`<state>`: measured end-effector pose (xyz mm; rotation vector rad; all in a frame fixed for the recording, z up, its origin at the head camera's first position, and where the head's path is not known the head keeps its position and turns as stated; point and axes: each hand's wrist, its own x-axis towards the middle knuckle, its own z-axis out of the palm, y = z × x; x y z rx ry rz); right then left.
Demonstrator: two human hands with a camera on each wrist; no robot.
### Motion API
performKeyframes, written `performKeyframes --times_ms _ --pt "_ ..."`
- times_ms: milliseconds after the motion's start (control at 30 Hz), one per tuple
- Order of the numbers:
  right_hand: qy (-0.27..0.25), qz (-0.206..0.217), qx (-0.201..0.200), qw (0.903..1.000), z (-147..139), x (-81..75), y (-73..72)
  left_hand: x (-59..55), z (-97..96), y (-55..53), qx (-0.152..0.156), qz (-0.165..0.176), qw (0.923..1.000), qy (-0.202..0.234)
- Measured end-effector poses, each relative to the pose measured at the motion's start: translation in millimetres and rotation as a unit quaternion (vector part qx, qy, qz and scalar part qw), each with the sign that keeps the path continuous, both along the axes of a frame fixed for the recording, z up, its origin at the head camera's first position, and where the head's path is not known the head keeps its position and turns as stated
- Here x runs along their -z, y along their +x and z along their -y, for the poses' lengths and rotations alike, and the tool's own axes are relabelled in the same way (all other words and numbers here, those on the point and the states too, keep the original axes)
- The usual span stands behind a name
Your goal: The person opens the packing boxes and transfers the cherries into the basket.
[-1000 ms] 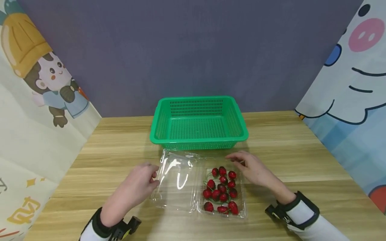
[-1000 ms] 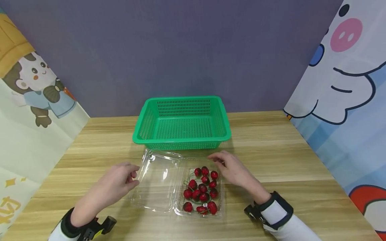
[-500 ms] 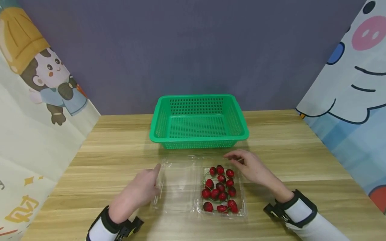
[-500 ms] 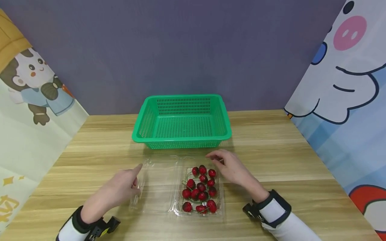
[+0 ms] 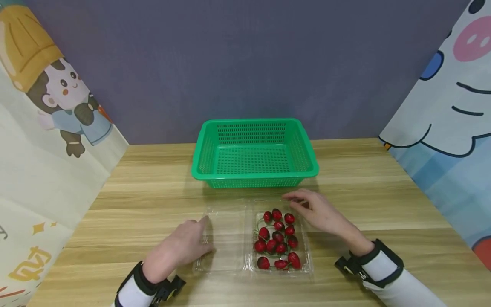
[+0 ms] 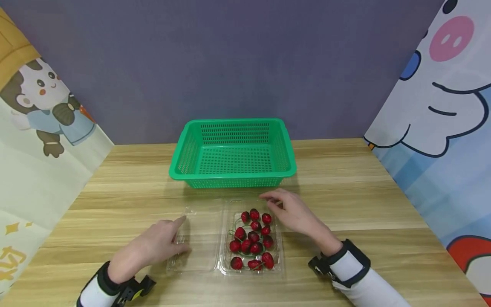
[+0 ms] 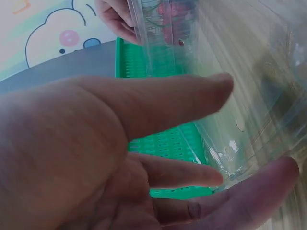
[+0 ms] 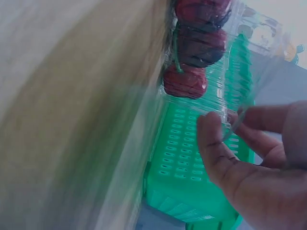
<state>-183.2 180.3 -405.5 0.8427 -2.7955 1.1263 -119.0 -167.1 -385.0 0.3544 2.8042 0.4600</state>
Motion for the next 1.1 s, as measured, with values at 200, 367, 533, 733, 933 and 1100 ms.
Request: performKeyframes --times_ms 200,367,533,733,933,1100 --pt "-0.011 -0.016 0.019 0.9996 0 -5.4 3.3 -1.4 -1.1 1.9 0.011 -0.001 0.9997 -0.022" --pt "0.003 -0.085 0.044 0.9954 7 -18.1 9.9 -3.6 -1.5 1.6 0.022 0.001 0.9985 -0.050" --pt "0.058 -0.086 -0.004 0.9946 21 -32.8 23.5 -5.7 -2.1 0.4 0.026 -0.013 0.9973 -0.067" --pt "0.106 -0.048 -0.090 0.9891 38 -37.2 35.8 -12.3 -4.5 -1.3 0.028 -0.040 0.9943 -0.095" --pt "0.135 -0.036 -0.129 0.9818 48 -32.5 42.1 -20.7 -10.3 -3.0 0.045 -0.090 0.9906 -0.092" --pt "0.151 -0.003 -0.145 0.9778 52 -26.2 43.5 -24.9 -20.3 -3.1 0.063 -0.110 0.9897 -0.067"
